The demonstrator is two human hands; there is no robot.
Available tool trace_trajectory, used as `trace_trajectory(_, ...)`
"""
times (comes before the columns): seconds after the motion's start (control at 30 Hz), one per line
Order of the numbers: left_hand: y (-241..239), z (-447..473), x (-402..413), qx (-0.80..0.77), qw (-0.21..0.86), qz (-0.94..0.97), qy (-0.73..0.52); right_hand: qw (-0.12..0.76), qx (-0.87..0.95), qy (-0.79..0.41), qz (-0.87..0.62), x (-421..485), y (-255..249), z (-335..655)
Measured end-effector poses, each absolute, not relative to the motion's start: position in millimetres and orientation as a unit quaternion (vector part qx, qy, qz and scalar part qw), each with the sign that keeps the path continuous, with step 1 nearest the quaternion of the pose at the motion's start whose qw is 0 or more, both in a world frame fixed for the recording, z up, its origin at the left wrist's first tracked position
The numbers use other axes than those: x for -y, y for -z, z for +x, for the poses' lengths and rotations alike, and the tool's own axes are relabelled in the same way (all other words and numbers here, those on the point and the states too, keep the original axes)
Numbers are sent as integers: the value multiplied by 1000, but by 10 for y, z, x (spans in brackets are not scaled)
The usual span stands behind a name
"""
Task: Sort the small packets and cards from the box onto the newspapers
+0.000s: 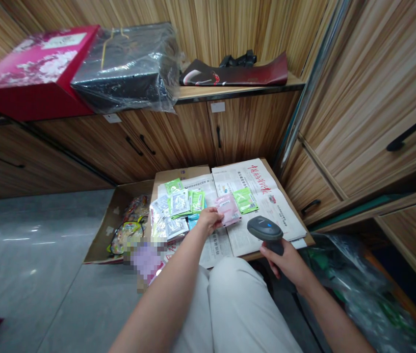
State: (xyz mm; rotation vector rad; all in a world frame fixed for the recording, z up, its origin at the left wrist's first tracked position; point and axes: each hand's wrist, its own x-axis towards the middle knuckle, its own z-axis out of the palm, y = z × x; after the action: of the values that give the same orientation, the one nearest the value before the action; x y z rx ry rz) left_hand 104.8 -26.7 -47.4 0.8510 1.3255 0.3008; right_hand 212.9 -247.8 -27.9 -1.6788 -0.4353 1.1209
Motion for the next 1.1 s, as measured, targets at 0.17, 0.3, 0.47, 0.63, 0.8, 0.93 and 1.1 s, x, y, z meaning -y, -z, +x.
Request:
trace_trajectory(0.17, 483, 1056, 262, -577, 704, 391, -136, 512, 174, -465, -701, 2458, 280, 2137)
trace_trajectory(0.3, 484, 1049, 265, -575, 703, 398, -131, 512, 168, -469, -699, 2444, 297, 2125)
trace_trajectory(0.47, 502, 1074, 292, -576, 702, 393, -147, 525, 167, -463, -694, 2449, 355, 2138)
trace_trajectory(0.63, 536, 1227, 311, -581, 698, 377, -182, 532, 156, -441, -706, 2505, 391, 2234)
trace_trajectory(0.8, 658, 1597, 317, -567, 685, 406, -210, 541, 147, -418, -715, 2580, 385, 2366)
trace_trajectory(0.93, 776, 1808, 320, -584, 605, 499, -209, 541, 139, -401, -726, 2650, 391, 2445)
trace_trajectory(1.1, 654, 1556, 202, -585, 447, 650, -187, 525, 140, -389, -744, 2680, 398, 2448)
